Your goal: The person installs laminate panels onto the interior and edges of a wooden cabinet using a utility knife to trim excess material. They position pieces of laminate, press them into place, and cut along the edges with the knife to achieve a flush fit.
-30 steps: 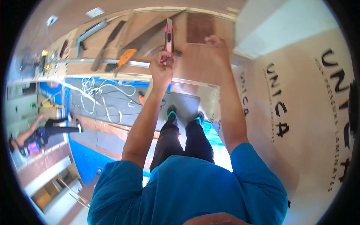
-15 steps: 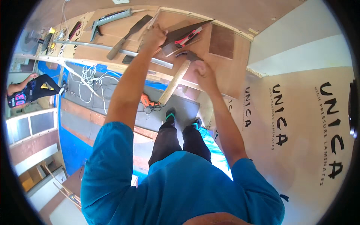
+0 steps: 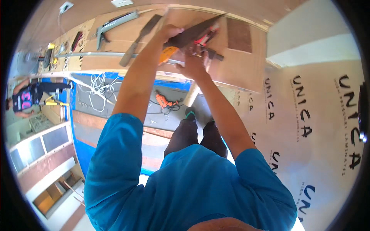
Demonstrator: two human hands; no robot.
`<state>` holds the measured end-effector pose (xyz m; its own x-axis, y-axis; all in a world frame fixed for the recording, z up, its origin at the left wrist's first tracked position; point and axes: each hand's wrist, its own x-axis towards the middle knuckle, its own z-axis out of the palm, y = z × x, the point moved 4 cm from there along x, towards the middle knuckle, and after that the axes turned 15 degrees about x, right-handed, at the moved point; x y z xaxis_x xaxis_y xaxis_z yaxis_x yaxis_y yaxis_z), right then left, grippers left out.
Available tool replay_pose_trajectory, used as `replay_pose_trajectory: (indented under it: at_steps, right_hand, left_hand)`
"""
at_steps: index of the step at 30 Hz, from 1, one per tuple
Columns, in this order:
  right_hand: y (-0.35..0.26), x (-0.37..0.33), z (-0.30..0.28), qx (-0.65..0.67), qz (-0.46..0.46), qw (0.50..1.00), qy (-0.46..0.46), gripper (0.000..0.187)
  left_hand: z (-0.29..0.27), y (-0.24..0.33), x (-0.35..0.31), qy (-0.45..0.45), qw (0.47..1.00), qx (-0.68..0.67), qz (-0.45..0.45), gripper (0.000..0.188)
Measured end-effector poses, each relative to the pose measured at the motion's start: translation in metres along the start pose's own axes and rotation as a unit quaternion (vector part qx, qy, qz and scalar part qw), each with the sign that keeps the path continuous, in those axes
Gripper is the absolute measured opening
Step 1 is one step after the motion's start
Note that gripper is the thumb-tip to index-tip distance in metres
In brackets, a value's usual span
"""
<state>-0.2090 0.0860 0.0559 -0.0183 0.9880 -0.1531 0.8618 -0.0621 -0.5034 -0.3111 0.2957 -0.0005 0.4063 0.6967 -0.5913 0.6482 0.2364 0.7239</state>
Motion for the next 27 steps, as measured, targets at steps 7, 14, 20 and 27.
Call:
replay_pose_trajectory:
  at_steps: [7, 14, 20, 27]
  right_hand:
    - [-0.004, 0.009, -0.005, 0.007, 0.005, 0.999, -0.033, 0.084]
    - [0.022, -0.012, -0.003, 0.080, -0.073, 0.989, 0.105, 0.056]
    - [0.055, -0.029, -0.045, 0.185, -0.013, 0.935, 0.303, 0.040]
    - [0.040, 0.004, -0.019, -0.023, -0.104, 0.991, 0.080, 0.053]
  left_hand:
    - [-0.014, 0.024, 0.003, 0.211, 0.912, 0.288, 0.203, 0.043]
    - [-0.003, 0.021, -0.116, 0.291, 0.864, 0.399, 0.099, 0.068]
    - [0.044, 0.014, -0.201, 0.323, 0.760, 0.556, 0.095, 0.115]
    - [0.024, -0.007, -0.203, 0.335, 0.784, 0.513, 0.098, 0.113]
